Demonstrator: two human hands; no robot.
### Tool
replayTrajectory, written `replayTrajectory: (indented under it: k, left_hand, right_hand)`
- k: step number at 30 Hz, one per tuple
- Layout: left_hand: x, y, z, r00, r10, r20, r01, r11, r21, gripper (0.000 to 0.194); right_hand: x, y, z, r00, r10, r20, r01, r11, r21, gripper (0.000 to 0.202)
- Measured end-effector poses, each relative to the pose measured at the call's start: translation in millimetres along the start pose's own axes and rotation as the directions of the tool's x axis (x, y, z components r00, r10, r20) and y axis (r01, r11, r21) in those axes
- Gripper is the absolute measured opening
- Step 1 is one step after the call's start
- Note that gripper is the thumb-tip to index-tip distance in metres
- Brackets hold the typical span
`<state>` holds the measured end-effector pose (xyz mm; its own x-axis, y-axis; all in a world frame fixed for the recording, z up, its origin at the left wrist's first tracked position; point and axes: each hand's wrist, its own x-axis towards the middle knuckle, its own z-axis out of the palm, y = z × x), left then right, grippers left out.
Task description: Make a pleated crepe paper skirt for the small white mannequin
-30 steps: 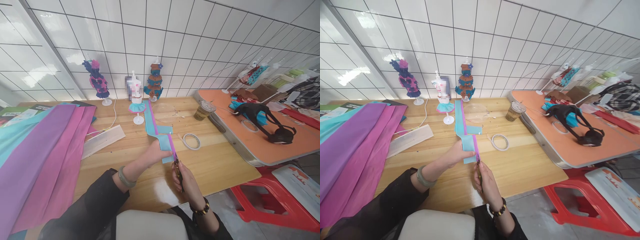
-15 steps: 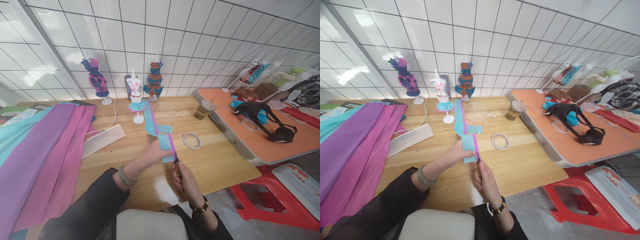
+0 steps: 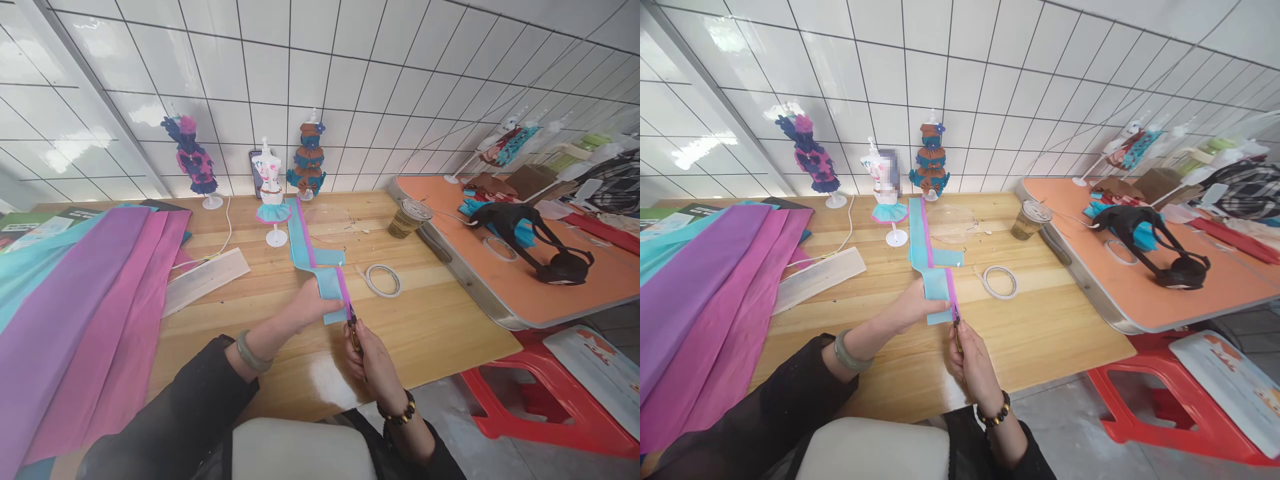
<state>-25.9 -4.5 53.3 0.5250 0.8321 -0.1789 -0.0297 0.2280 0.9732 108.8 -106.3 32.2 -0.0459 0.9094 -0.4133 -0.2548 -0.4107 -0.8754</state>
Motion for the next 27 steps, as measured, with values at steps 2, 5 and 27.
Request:
replayTrajectory:
  k: [2,5,27]
  left_hand:
    - [-0.1,1.1,0.1,1.0,-0.004,-0.01,0.004,1.0,-0.005,0.037]
    - [-0.4,1.7,-0.4,1.0,-0.005,-0.008,0.005,1.0,-0.02,0.038]
    - [2.4,0.7,-3.7,0.999,0.023,-0.046,-0.025,0.998,-0.056,0.038]
  right_hand:
    - [-0.4,-0.8,0.6,1.0,0.005,-0.007,-0.005,1.0,-0.006,0.044]
    - [-0.3,-1.4,1.2,1.0,0.0,-0.001,0.0,1.0,-0.014,0.043]
    - [5.6,-2.2,1.6,1.0,-0.03,-0.001,0.03,0.999,-0.04,0.04]
